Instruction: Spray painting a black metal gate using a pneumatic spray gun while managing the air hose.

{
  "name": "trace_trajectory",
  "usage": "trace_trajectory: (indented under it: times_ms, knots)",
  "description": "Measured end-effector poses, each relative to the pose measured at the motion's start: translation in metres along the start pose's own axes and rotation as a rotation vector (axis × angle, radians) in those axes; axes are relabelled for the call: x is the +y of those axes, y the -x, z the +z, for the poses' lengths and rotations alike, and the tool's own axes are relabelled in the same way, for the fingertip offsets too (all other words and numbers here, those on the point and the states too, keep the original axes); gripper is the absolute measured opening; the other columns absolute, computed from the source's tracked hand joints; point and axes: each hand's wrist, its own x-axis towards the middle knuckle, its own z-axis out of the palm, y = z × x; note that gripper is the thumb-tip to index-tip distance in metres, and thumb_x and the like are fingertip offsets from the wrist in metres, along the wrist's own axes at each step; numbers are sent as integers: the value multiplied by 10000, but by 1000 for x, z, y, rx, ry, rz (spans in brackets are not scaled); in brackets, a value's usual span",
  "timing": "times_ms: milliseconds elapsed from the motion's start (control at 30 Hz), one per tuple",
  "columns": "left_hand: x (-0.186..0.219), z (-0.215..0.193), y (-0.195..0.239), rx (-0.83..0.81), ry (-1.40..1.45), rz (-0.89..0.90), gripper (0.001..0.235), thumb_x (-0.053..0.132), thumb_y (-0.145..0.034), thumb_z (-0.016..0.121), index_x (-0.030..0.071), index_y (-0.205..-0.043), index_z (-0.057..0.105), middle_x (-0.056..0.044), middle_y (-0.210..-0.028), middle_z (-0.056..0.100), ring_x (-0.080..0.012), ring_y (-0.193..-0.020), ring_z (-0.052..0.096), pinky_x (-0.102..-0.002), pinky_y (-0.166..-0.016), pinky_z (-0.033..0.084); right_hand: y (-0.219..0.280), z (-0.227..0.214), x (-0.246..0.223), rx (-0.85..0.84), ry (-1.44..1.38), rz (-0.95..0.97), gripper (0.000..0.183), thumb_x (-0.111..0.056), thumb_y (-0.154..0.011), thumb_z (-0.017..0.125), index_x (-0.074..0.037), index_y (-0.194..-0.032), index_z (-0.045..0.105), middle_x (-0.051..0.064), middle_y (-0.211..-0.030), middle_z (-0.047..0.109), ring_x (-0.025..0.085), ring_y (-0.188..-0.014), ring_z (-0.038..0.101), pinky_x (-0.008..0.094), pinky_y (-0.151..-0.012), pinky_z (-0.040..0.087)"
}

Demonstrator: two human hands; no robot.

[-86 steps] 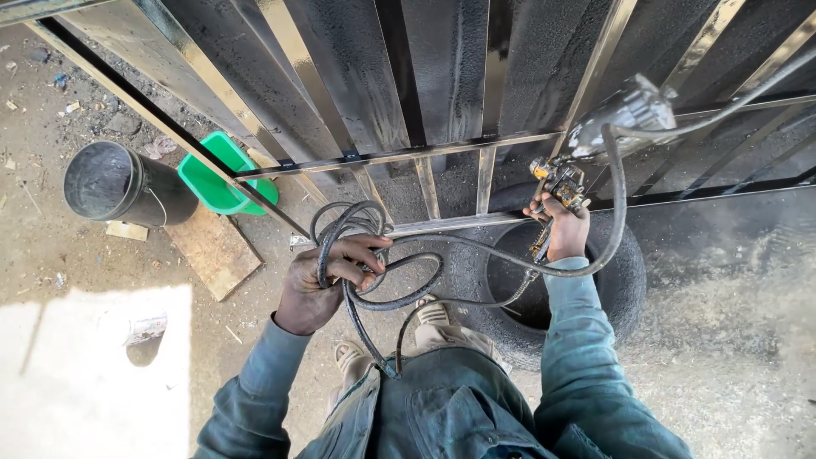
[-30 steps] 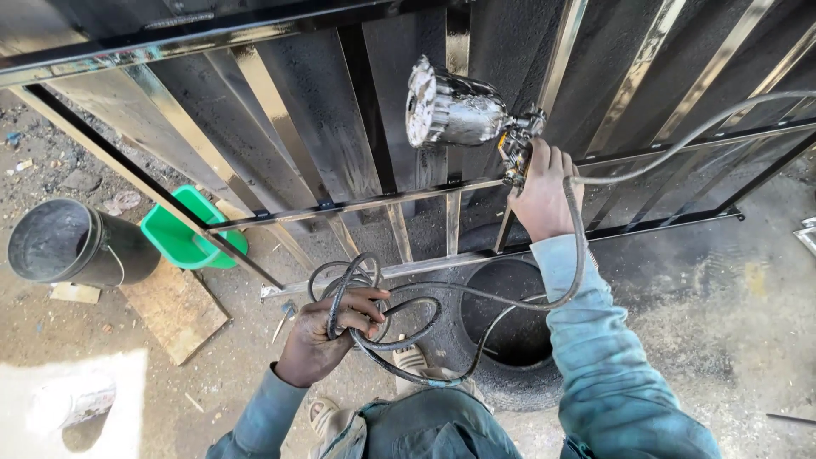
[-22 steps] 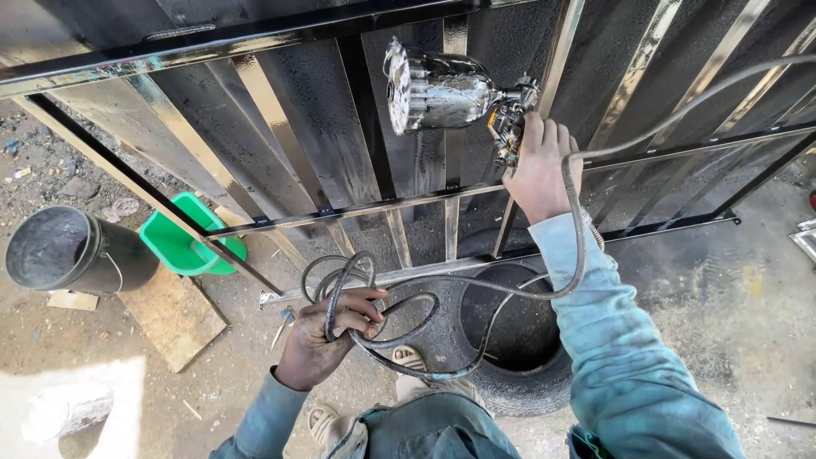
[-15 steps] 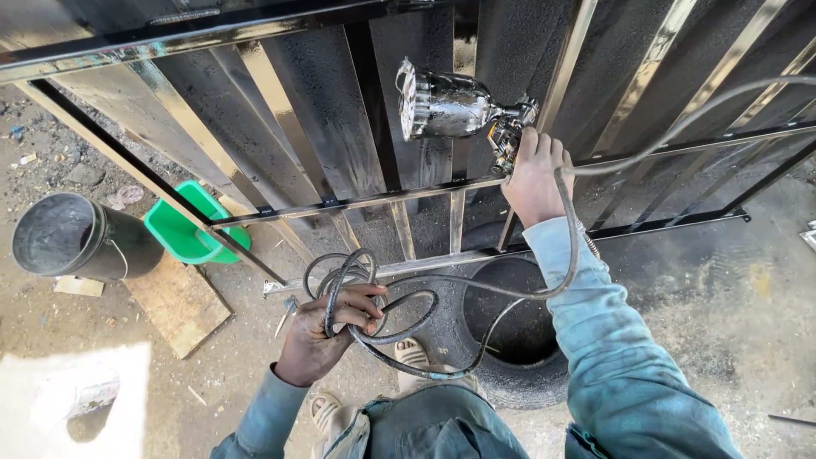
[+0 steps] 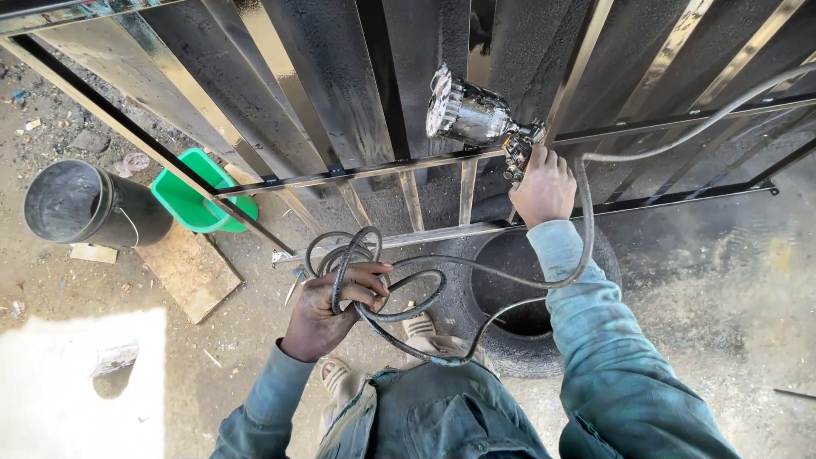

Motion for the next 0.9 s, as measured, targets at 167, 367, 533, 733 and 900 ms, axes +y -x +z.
trace_trajectory:
  times_ms: [167,367,533,733,900]
  knots:
    - [-5,0,4,12,-1,3,151,-51,-846,767,48,-741,721,-146,-857,756,-433,-1083,733,-541,-935,562,11,12,-5,-99,-23,50,704,-224,-643,841,-23,-1262,571,157,-999,679,359,-936,697,465,-822,571]
    - [-1,-1,3,27,-2,-5,146,-48,-845,769,53,-748,726,-143,-862,759,-433,-1087,731,-545,-938,559,16,32,-6,-251,-61,128,594,-233,-708,790,-31,-1220,565,170,-1020,685,379,-967,699,498,-831,572]
    - [2,-2,5,29,-6,-11,137,-40,-844,772,54,-752,732,-146,-868,765,-437,-1089,731,-556,-937,559,17,38,-9,-386,-97,205,483,-237,-753,733,-52,-1162,555,185,-1025,695,400,-969,712,542,-824,577]
    - [2,-3,3,40,-13,-4,145,-40,-843,770,48,-738,722,-146,-864,768,-433,-1089,731,-555,-947,552,4,32,-5,-475,-131,273,431,-248,-743,657,-63,-1121,564,196,-1023,712,422,-959,724,568,-806,571]
    - [6,-5,4,45,-1,-18,134,-35,-841,773,44,-745,724,-152,-860,770,-451,-1091,728,-583,-937,556,-21,-12,-11,-216,-185,139,456,-137,-753,725,8,-1152,557,260,-1026,683,483,-974,689,568,-858,549]
